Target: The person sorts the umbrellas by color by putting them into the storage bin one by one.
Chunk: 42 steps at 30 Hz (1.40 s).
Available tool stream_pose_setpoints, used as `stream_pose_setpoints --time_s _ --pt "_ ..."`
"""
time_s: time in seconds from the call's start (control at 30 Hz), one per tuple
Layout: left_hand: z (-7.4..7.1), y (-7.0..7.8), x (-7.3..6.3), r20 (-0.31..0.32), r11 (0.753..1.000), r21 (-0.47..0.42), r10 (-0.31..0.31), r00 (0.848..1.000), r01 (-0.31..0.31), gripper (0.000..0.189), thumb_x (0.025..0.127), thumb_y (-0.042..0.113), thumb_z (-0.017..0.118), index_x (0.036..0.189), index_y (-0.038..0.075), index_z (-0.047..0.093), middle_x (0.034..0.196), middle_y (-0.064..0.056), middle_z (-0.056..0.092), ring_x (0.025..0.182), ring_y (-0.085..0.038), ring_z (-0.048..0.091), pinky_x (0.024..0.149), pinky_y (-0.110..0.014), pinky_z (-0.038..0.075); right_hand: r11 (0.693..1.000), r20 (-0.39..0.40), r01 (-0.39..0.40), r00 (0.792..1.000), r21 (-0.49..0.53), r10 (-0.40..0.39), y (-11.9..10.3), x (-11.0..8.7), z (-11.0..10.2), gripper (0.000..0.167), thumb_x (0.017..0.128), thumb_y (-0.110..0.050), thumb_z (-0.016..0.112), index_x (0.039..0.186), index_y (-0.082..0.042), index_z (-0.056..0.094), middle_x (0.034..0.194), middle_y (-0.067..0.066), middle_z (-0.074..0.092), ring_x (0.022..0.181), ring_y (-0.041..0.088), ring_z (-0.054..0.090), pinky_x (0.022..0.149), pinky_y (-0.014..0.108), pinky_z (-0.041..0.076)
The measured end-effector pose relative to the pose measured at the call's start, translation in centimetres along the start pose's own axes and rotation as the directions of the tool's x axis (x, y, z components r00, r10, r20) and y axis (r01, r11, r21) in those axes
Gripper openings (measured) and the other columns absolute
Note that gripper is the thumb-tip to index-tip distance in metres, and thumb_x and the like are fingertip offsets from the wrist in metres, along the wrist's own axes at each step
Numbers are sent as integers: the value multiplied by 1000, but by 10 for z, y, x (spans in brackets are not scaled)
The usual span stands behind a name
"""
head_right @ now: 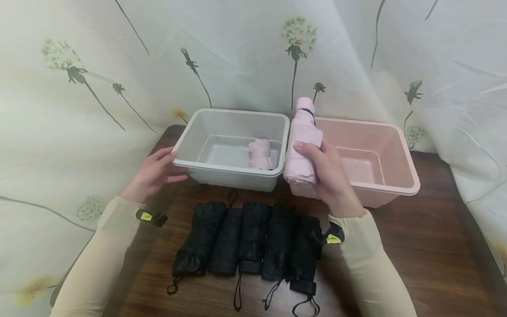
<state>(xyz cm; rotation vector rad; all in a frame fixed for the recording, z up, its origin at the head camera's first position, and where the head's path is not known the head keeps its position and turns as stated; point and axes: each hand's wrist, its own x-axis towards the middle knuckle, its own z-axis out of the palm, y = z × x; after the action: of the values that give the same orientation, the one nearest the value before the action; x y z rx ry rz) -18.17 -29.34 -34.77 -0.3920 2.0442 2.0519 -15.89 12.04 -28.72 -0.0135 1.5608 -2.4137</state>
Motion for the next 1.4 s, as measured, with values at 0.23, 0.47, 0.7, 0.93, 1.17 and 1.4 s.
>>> stream_pose_setpoints --time_s 0.23,0.47,0.7,0.93,1.17,1.4 --pt "-1 -1 2 0 1000 -12 -4 1000 4 59 99 31 55 150 15 31 134 -11 46 95 -19 68 82 -44 58 997 66 -35 997 67 30 9 23 14 39 96 -19 58 130 -9 41 106 4 65 82 17 64 69 33 59" --pt "0 -3 5 -11 1000 -21 1 1000 -2 56 98 31 55 147 14 34 134 -12 47 92 -18 69 82 -47 57 999 74 -40 997 15 38 21 42 25 35 96 -19 58 127 -10 45 103 2 62 83 13 62 69 25 55" --pt "1 -2 7 -11 1000 -29 -2 1000 1 57 98 31 56 148 15 34 132 -10 49 90 -17 70 84 -49 55 995 64 -56 996 -83 62 27 58 34 37 94 -21 57 128 -11 44 106 4 57 89 14 59 80 24 52" --pt "0 -2 6 -19 1000 -20 -3 1000 2 58 98 33 56 148 15 34 134 -11 47 91 -17 69 85 -49 55 978 24 -88 995 -187 94 36 68 44 46 92 -22 56 135 -14 42 114 3 55 102 17 55 93 27 43" --pt "0 -1 2 -12 1000 -7 -11 1000 11 59 98 34 56 149 15 32 135 -11 46 96 -19 68 83 -45 58 972 -1 -30 1000 -232 31 43 76 51 60 89 -16 65 142 -11 37 116 7 55 88 14 62 81 22 52" --pt "0 -2 1 -13 1000 -1 -7 1000 7 58 98 34 55 149 16 33 135 -11 46 95 -19 68 81 -44 59 944 -38 -49 999 -325 39 48 80 54 68 88 -21 69 145 -13 33 123 8 53 93 14 61 82 23 52"
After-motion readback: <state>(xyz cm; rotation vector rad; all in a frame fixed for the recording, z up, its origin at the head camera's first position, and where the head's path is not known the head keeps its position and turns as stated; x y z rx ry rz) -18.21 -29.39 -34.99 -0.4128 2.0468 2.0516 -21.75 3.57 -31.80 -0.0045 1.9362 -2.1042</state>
